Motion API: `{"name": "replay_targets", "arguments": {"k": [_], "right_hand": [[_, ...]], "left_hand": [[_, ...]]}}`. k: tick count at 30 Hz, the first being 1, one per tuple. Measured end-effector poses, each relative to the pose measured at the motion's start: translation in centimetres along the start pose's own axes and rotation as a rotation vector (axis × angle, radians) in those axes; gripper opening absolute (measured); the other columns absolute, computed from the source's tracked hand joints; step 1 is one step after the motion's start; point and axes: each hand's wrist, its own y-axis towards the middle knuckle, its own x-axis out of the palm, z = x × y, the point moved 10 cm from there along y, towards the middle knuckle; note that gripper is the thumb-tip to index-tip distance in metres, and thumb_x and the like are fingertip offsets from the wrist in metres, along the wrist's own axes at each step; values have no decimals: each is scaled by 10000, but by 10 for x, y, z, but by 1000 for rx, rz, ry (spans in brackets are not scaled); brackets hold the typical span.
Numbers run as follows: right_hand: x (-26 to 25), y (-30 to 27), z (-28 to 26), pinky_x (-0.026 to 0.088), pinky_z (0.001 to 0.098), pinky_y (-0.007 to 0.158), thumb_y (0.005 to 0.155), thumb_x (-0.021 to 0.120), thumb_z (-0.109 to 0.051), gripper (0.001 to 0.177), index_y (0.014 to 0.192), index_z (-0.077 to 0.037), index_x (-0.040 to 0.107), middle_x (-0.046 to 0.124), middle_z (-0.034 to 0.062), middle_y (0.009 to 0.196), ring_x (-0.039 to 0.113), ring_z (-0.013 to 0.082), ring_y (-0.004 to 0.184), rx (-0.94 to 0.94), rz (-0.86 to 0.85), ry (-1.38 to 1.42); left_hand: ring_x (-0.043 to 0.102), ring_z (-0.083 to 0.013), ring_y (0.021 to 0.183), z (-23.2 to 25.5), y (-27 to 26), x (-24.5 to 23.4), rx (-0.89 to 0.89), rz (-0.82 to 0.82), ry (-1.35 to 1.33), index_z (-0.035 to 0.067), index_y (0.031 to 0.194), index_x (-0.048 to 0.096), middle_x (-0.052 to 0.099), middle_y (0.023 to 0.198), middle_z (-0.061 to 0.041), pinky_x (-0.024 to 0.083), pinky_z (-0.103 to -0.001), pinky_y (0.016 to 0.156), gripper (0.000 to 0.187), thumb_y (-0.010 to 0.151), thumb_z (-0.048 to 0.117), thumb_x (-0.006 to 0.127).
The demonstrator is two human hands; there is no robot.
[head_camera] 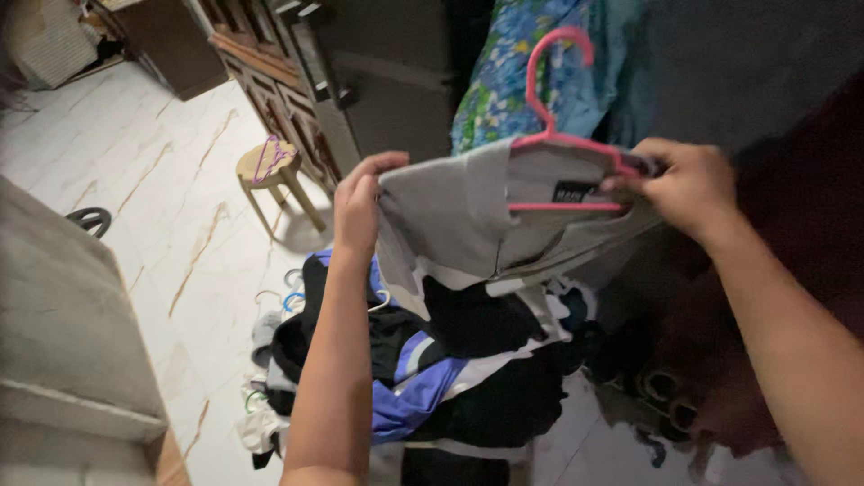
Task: The person places clothes from a pile onto hangers by hand and hangs them on a clothes rack.
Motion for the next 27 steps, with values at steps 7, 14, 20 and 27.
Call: {"name": "replay_targets", "arguments": {"k": [7,14,20,27], "right_hand": [[-141,-34,-9,488,302,668,892,923,-470,365,1017,-150,800,688,-21,747,646,107,679,-291,492,-148],[-179,-61,56,516,379,708,719,960,-441,553,1146,-131,793,754,126,877,694,265,779,100,317,-411],[-191,-87,152,539,318,775,928,679,-199,380,1303,-162,727,808,53,1011,735,149,890,160,99,11],[-219,-118,127,519,320,756,1019,700,-300,286,1274,-183,759,778,105,1022,704,154,874,142,391,-51]], "left_hand": [[732,-269,1047,146,-4,124,728,132,631,106,1222,701,764,1130,-113,566,-364,956,349,903,126,562],[711,-347,869,50,46,283,586,-251,841,222,1178,690,750,876,-104,510,-486,750,316,941,427,737],[731,-316,790,-11,49,368,502,-383,532,234,1158,733,740,826,-79,541,-440,717,316,886,395,726],[718,-292,794,33,-12,411,896,-328,527,194,1108,761,763,829,-34,464,-474,711,259,865,281,744]]}}
